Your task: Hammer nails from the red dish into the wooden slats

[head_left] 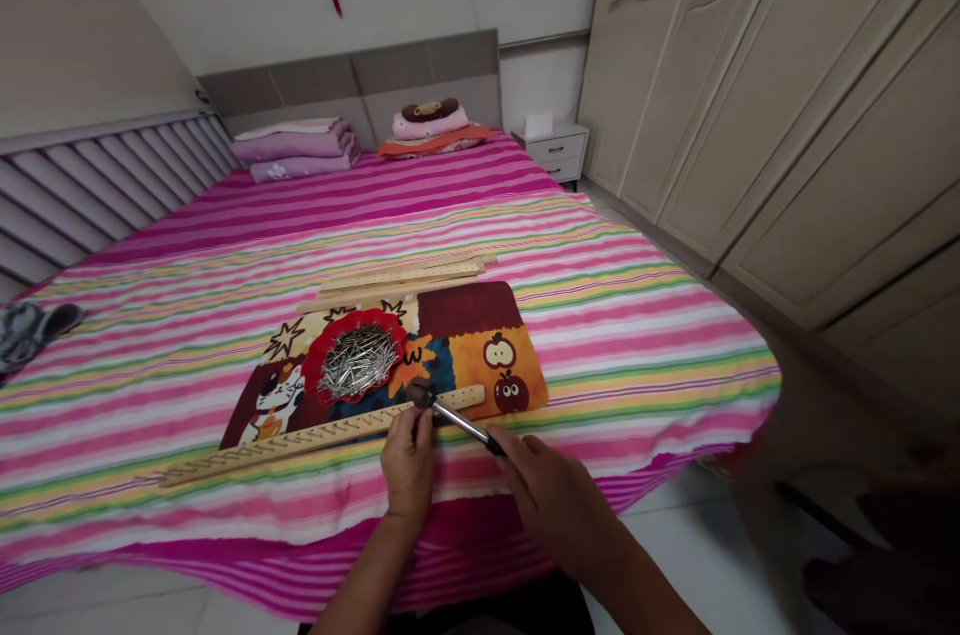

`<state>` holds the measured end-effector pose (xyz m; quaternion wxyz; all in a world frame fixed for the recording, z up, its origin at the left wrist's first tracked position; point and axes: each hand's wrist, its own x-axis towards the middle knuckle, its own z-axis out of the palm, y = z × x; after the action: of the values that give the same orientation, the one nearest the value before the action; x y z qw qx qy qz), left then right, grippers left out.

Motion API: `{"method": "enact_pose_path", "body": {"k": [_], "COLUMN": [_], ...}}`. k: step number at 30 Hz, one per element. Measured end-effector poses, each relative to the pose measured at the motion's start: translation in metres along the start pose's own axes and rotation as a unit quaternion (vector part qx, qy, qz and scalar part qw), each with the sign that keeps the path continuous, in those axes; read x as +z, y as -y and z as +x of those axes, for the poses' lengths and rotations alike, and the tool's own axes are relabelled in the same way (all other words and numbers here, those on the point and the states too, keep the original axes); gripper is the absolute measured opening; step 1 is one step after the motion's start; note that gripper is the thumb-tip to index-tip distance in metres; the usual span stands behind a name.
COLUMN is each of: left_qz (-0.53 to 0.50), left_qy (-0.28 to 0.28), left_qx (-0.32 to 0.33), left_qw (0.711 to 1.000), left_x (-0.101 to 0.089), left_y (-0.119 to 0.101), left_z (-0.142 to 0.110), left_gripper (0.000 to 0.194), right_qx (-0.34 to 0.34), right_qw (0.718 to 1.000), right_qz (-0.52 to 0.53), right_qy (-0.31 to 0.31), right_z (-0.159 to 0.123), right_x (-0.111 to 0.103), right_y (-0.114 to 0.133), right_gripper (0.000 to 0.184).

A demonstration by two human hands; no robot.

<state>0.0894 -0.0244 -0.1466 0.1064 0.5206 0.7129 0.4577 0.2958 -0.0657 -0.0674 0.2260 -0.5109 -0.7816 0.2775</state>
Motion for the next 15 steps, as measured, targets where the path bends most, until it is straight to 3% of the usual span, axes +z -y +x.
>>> {"method": "enact_pose_path", "body": {"k": [2,4,9,12,15], "left_qz": [-0.001,-0.006,-0.006,0.006,0.044], "left_qy": [0.0,-0.007,-0.004,0.009,0.008], "left_qx": [-0.002,0.002,0.041,0.091,0.139], "left_qw": [1.0,1.0,0.999,0.996,0.989], "left_x": [0.0,0.001,-0.005,-0.023,-0.053], "left_y": [0.0,0.001,0.003,-0.001,-0.006], "left_z": [0.001,0.001,-0.006,-0.009,0.005], "left_gripper": [0.028,0.029,0.033,0.029,0.024], "right_qx": [-0.003,0.018,0.164,0.222,0.268], "right_qw": [0.998,0.985,0.936,0.907,0.874], "right_qz": [0.061,0.149,0.242,0.277,0.332], "right_qy": [-0.02,-0.079,-0.196,-0.228,-0.231], "right_z": [0.003,0.01,0.041,0.056,0.059], "right_x": [0.001,0.002,0.003,0.003,0.006], "right_y": [-0.004,-0.014,-0.062,-0.089,-0.101], "right_gripper": [0.043,0.043,0.045,0.047,0.049]}}
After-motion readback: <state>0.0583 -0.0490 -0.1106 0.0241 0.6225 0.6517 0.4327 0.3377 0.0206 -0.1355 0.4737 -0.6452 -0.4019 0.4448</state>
